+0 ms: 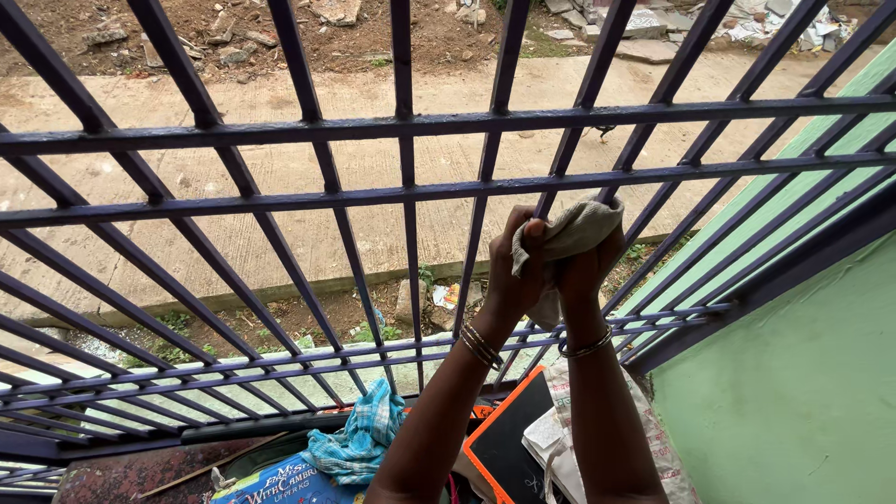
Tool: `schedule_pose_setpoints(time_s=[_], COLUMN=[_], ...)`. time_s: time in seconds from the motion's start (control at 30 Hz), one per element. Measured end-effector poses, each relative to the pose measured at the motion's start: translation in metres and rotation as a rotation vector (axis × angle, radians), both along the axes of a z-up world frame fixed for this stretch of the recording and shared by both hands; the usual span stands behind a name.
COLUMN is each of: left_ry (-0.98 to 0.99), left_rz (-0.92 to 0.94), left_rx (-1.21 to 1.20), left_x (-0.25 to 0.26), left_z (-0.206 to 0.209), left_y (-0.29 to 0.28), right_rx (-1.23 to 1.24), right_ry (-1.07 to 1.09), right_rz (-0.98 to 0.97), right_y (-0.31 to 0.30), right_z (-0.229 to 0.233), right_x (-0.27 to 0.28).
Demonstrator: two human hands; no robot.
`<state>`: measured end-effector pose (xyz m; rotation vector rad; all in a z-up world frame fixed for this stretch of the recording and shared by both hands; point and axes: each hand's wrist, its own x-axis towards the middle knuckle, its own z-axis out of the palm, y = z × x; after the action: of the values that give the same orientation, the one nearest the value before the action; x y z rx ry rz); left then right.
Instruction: The person cleans a metal grill by wiping up and down along the bars with a cloth.
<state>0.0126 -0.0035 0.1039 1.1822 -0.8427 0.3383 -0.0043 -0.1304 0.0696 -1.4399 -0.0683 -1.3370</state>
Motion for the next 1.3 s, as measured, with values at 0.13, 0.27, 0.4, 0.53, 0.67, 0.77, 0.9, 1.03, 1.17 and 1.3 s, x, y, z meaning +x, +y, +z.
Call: schedule_pose_setpoints(time_s=[0.13, 0.27, 0.4, 0.53, 0.67, 0.77, 0.9, 1.03, 1.17, 1.3], left_ry=[0.048, 0.111, -0.013, -0.211, -0.218, -0.085, 0.045, 0.359, 0.276, 0.167], left_rz=[-0.002, 0.003, 0.021, 0.299, 0.570, 0.572, 0.504, 0.138, 0.290, 0.543], left_rx=[0.035, 0.118, 0.190, 0.440, 0.671, 0.704, 0.534, 0.010, -0.266, -0.250], left_x=[-0.001, -0.007, -0.016, -0.031, -0.048, -0.042, -0.042, -0.047, -0.054, -0.051], left_z=[-0.040, -0.076, -0.080, -0.072, -0.057, -0.048, -0.040, -0.039, -0.044, -0.030], left_y=[0.001, 0.008, 0.036, 0.060, 0.077, 0.091, 0.097, 0.111, 0.126, 0.139], right_rx=[0.052, 0.033, -0.123, -0.318, -0.332, -0.144, -0.133, -0.284, -0.463, -0.669], right_ry=[0.011, 0.094, 0.308, 0.259, 0.264, 0.297, 0.267, 0.160, -0.001, 0.008], right_rz=[0.107, 0.070, -0.187, -0.467, -0.559, -0.376, -0.421, -0.462, -0.412, -0.518], right_y=[0.000, 0.009, 0.047, 0.079, 0.078, 0.074, 0.083, 0.097, 0.125, 0.141], right_z=[-0.048, -0.088, -0.087, -0.071, -0.059, -0.060, -0.057, -0.046, -0.020, 0.031], right_x=[-0.003, -0.012, -0.042, -0.066, -0.072, -0.075, -0.078, -0.078, -0.077, -0.069])
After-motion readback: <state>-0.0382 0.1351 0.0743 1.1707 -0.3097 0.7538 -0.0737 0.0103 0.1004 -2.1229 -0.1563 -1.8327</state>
